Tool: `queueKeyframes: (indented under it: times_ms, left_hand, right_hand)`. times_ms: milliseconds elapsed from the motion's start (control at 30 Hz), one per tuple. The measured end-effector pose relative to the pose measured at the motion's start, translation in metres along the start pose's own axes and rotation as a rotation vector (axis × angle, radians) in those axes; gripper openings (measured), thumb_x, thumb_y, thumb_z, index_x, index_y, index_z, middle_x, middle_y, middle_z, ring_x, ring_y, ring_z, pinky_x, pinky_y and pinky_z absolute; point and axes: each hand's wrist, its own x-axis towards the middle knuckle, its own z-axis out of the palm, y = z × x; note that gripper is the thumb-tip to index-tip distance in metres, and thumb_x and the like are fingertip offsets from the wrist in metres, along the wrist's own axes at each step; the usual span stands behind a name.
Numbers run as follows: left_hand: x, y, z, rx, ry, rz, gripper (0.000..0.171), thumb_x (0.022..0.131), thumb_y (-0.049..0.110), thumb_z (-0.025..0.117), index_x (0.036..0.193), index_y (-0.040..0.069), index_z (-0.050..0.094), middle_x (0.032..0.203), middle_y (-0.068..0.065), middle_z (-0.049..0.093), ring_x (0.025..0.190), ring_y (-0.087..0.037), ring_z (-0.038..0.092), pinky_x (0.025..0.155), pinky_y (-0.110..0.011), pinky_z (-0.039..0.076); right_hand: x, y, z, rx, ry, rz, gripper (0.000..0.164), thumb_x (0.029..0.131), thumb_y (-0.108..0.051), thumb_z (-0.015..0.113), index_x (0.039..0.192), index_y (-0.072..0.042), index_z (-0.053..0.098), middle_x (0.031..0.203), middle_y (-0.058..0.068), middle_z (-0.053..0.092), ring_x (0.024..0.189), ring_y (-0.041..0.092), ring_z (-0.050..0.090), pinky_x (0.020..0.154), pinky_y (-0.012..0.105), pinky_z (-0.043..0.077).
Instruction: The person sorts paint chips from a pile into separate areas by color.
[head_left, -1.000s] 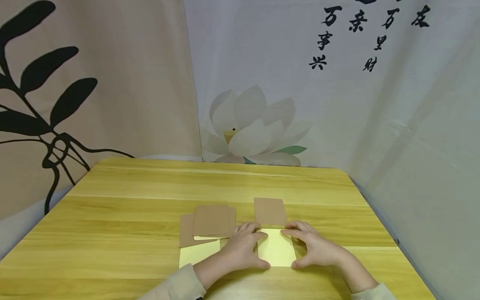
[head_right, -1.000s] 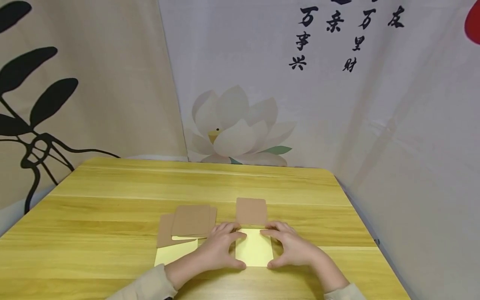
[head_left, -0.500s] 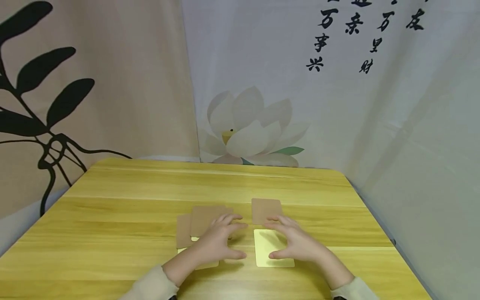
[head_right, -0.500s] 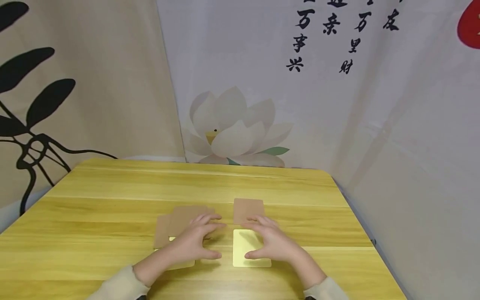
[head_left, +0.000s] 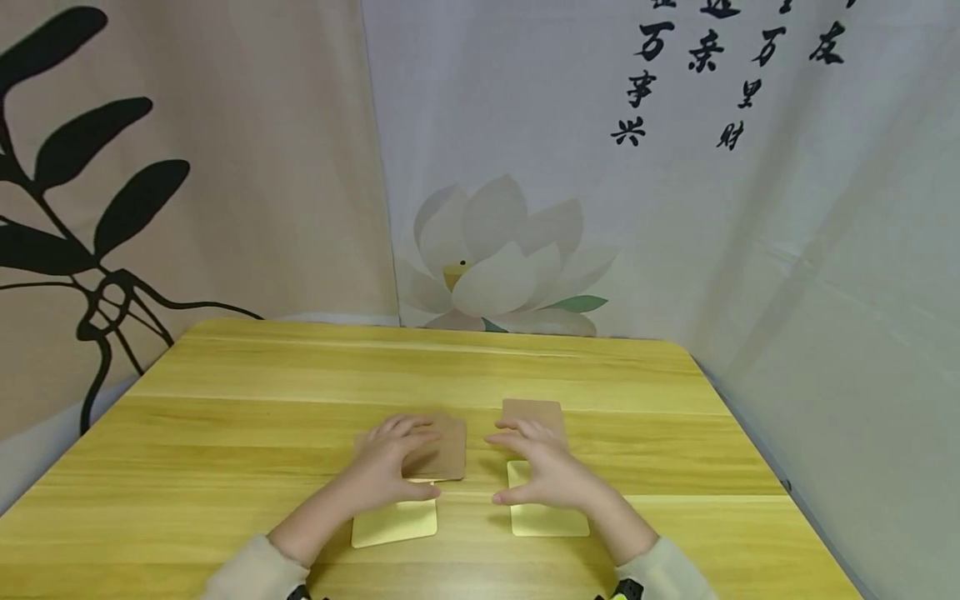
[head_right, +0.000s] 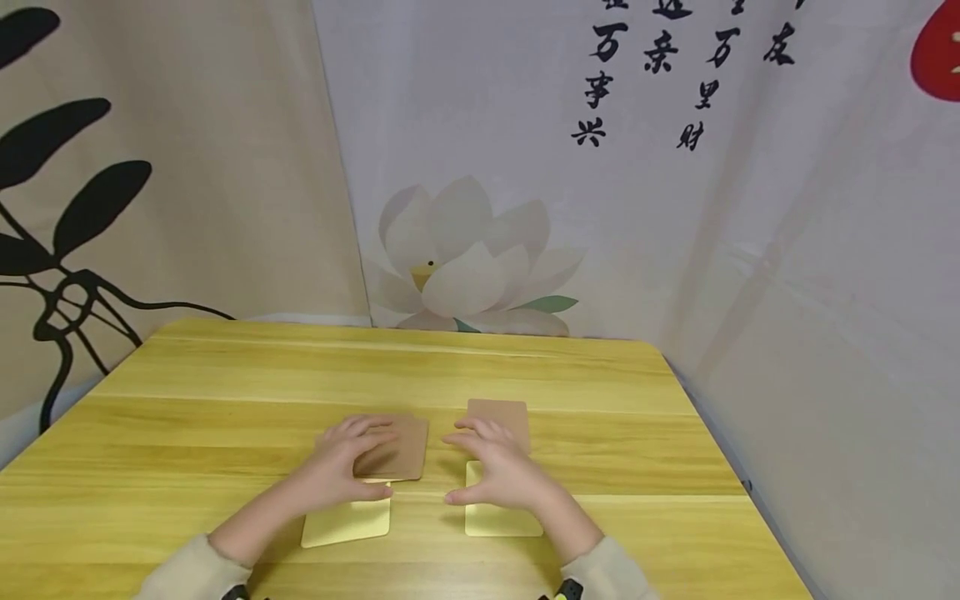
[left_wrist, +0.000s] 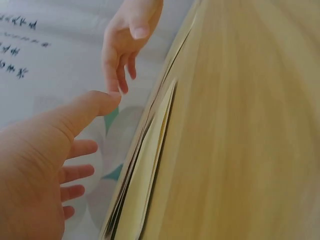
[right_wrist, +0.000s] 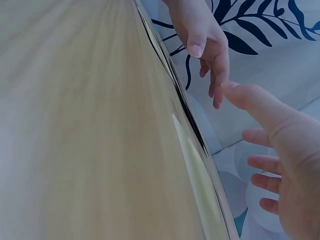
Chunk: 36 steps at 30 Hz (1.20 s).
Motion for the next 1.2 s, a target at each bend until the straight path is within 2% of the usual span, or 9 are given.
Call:
queueKeyframes:
  times_ms: [200,367,433,600,800,1033,1200]
  left_hand:
    - [-0.003,-0.019,-0.007,-0.01,0.027,-0.012,0.074,0.071,0.043,0.081,0.132,0.008,0.057,0.141,-0.014,0.045,0.131,-0.039,0.032,0.102,-0.067,0.014]
    - [-0.005,-0.033,-0.012,-0.038,0.019,-0.02,0.078,0.07,0.046,0.082,0.134,0.009,0.056,0.143,-0.015,0.043,0.131,-0.038,0.031,0.101,-0.067,0.013]
    - [-0.006,-0.037,-0.014,-0.04,0.019,-0.022,0.078,0.071,0.047,0.081,0.135,0.009,0.056,0.143,-0.015,0.043,0.131,-0.038,0.031,0.101,-0.067,0.014]
    - [-0.007,-0.045,-0.019,-0.027,0.024,-0.028,0.078,0.072,0.048,0.079,0.134,0.008,0.056,0.142,-0.017,0.043,0.13,-0.041,0.032,0.099,-0.067,0.015]
    - [-0.008,-0.054,-0.021,-0.021,0.002,-0.042,0.079,0.073,0.054,0.076,0.134,0.008,0.056,0.142,-0.017,0.043,0.13,-0.043,0.032,0.1,-0.067,0.014]
    - [-0.012,-0.063,-0.02,-0.027,-0.014,-0.064,0.081,0.073,0.056,0.076,0.134,0.006,0.056,0.142,-0.017,0.044,0.13,-0.042,0.032,0.1,-0.065,0.016]
    - [-0.011,-0.066,-0.019,-0.044,-0.036,-0.086,0.082,0.072,0.055,0.076,0.135,0.007,0.055,0.142,-0.017,0.043,0.131,-0.043,0.03,0.101,-0.064,0.016]
  right_hand:
    - [0.019,-0.005,0.007,-0.054,0.003,-0.001,0.077,0.075,-0.049,0.077,0.139,-0.016,0.051,0.148,0.01,0.036,0.136,0.033,0.026,0.106,0.06,0.018]
    - [0.034,-0.007,0.013,-0.06,-0.01,0.013,0.077,0.075,-0.047,0.077,0.14,-0.015,0.051,0.147,0.01,0.037,0.137,0.042,0.021,0.105,0.063,0.017]
    - [0.04,-0.008,0.015,-0.065,-0.013,0.016,0.077,0.075,-0.048,0.077,0.14,-0.016,0.05,0.147,0.009,0.037,0.137,0.04,0.023,0.106,0.062,0.016]
    - [0.053,-0.01,0.02,-0.09,-0.03,0.009,0.077,0.076,-0.051,0.075,0.141,-0.019,0.049,0.147,0.008,0.038,0.135,0.028,0.03,0.109,0.059,0.014]
    - [0.064,-0.009,0.026,-0.089,-0.051,0.025,0.077,0.076,-0.051,0.076,0.141,-0.02,0.049,0.148,0.007,0.037,0.136,0.028,0.03,0.108,0.062,0.009]
    - [0.074,-0.007,0.034,-0.077,-0.103,0.056,0.08,0.076,-0.057,0.074,0.143,-0.023,0.047,0.15,0.006,0.034,0.137,0.029,0.027,0.105,0.058,0.025]
    - [0.077,-0.007,0.038,-0.048,-0.116,0.072,0.081,0.075,-0.056,0.074,0.143,-0.022,0.046,0.151,0.006,0.032,0.137,0.029,0.026,0.104,0.056,0.027]
